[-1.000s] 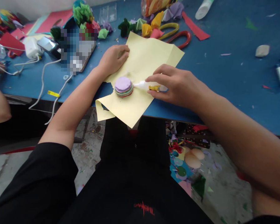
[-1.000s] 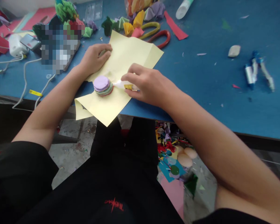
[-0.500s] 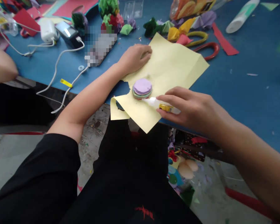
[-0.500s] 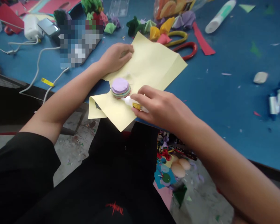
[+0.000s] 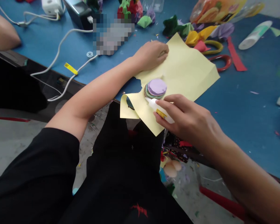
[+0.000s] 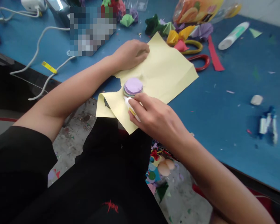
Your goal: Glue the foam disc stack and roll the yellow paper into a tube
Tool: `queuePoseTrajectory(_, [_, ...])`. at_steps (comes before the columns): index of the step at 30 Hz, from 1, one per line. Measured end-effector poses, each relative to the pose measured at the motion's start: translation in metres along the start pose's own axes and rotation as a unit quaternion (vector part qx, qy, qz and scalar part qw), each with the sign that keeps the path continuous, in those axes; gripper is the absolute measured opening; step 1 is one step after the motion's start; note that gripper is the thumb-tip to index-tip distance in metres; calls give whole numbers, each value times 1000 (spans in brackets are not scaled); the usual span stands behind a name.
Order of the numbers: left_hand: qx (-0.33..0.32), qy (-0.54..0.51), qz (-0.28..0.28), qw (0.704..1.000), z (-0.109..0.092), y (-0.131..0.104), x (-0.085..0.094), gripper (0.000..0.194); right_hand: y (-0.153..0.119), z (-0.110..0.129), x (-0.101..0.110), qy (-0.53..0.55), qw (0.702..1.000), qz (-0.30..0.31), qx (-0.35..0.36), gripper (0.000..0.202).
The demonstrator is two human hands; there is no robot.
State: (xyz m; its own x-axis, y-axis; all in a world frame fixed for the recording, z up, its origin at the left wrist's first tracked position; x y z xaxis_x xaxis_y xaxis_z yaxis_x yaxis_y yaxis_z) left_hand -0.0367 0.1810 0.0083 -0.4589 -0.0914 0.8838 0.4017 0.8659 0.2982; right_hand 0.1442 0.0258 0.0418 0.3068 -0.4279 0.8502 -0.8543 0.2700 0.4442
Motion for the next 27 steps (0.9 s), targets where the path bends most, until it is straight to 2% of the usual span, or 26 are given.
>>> queuePoseTrajectory(6, [-2,5,1,1000,-2,-1,1,29,14,23,-6,-57,998,30,-3,12])
queuePoseTrajectory(10, [3,9,0,1000,-1,-1,0,30,18,28,-10,-54,998,35,-13,12])
queuePoseTrajectory(17, [14,9,-5,1000,2,0,-2,29,-2,16,3,18,997,42,-66,7])
queuePoseTrajectory(27, [1,15,-9,1000,4,1,-3,30,-22,-14,1,118,976,-15,-181,10])
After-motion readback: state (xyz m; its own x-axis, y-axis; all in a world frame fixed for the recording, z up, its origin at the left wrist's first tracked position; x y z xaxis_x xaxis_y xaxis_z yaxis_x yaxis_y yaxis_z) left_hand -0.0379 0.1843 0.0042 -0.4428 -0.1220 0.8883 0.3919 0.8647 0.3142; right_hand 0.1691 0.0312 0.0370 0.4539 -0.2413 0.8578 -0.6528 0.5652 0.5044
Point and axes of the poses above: each hand's wrist, its own y-axis towards the middle knuckle, its own x-axis out of the back of the hand, z = x × y, the point moved 1 cm from there along y, towards the middle knuckle, and after that the axes turned 3 degrees about -y, right-handed, at the moved point
